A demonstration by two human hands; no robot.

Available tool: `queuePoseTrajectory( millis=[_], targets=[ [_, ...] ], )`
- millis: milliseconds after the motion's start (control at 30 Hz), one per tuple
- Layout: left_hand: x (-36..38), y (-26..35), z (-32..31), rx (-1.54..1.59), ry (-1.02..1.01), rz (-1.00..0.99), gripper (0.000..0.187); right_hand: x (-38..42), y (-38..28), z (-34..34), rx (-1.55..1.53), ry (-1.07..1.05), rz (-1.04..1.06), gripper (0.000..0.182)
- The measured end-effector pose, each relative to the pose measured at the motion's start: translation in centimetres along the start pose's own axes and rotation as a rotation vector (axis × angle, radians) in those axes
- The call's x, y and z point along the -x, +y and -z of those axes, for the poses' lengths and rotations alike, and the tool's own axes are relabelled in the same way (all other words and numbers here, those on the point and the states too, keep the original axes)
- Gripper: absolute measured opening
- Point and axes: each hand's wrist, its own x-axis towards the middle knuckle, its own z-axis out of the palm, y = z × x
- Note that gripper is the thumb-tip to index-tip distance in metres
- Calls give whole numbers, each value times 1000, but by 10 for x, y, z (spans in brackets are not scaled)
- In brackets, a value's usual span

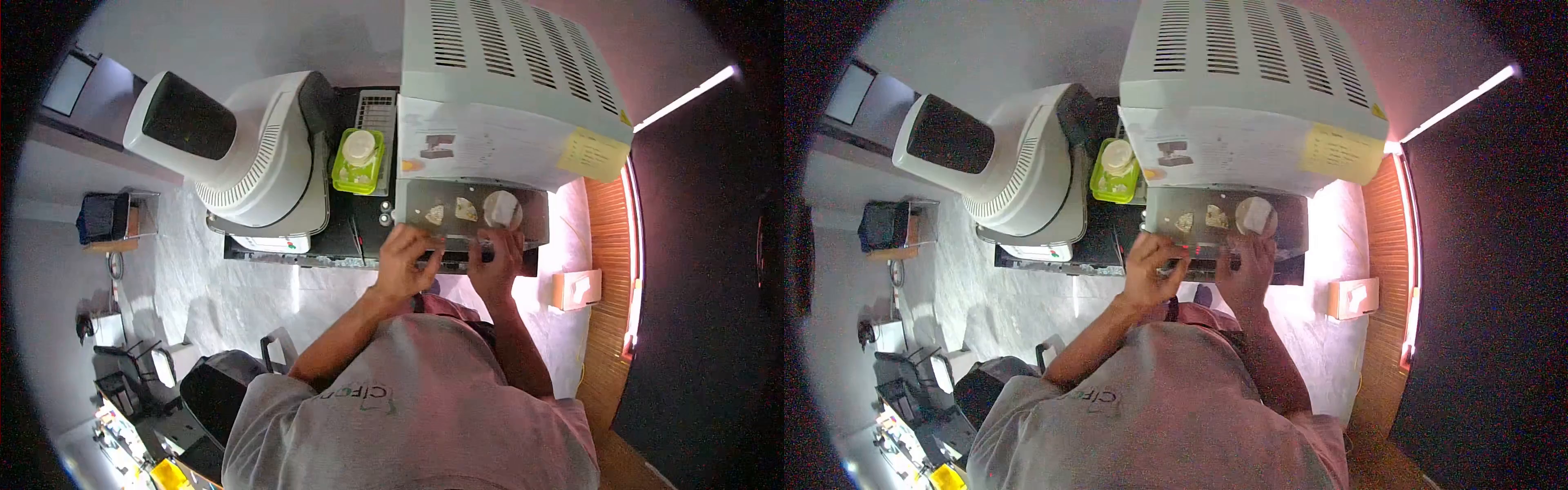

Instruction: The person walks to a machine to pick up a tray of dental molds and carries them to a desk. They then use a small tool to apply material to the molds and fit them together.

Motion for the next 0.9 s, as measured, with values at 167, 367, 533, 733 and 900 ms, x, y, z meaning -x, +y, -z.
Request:
queuePoseTrajectory(
  millis=[167,367,533,733,900],
  targets=[
    [9,-37,21,-49,51,51,13,15,2,17,-61,-102,-111,13],
    [-43,-134,87,-410,30,384,11,26,0,30,-127,-112,-209,11],
    [-108,-192,80,-719,-439,610,24,30,-3,34,-119,-127,-207,14],
    [-132,-228,48,-843,-806,717,48,38,-2,42,-142,-152,-240,10],
    [-126,-230,33,-849,-797,776,59,46,4,53,-129,-102,-306,9]
  ],
)
